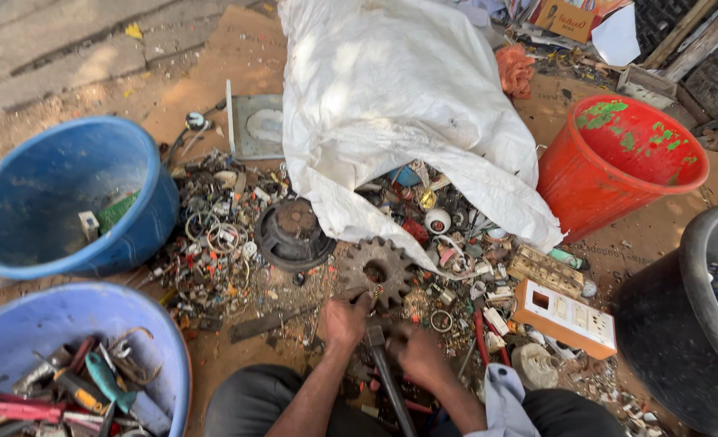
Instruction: The person sits on the ground and uses a hammer and pliers to work on a metal gear. They repeatedly strike the gear with the hammer and use pliers to adjust or remove small components from the gear's teeth.
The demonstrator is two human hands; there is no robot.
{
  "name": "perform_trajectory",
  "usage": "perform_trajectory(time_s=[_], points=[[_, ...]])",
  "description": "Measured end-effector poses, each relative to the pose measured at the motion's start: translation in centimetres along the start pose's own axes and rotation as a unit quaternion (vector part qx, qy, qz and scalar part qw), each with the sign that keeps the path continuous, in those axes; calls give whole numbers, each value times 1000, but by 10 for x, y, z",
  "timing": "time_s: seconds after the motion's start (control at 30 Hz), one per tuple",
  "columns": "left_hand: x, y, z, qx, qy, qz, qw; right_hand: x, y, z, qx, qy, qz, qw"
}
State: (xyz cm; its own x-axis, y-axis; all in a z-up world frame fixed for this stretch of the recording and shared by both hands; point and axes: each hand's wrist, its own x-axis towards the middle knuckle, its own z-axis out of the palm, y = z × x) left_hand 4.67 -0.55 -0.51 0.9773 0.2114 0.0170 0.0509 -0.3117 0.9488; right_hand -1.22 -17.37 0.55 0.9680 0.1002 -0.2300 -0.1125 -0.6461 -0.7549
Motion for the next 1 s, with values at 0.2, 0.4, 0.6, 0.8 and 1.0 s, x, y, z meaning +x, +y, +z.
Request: perform_trajectory(time_s=[0.2,0.4,0.6,0.8,1.0], points=[[35,-9,7,87,-90,-187,974,-11,2,21,6,-161,111,981],[46,-54,21,148,16,47,988,-3,21,37,57,-173,137,974],[44,-42,17,127,-18,-54,990,8,36,47,329,-145,291,887],[36,-24,11,192,-73,-24,978,-3,53,58,363,-195,374,831],[34,1,3,250,-100,-21,963,-31,46,40,341,-156,330,866]])
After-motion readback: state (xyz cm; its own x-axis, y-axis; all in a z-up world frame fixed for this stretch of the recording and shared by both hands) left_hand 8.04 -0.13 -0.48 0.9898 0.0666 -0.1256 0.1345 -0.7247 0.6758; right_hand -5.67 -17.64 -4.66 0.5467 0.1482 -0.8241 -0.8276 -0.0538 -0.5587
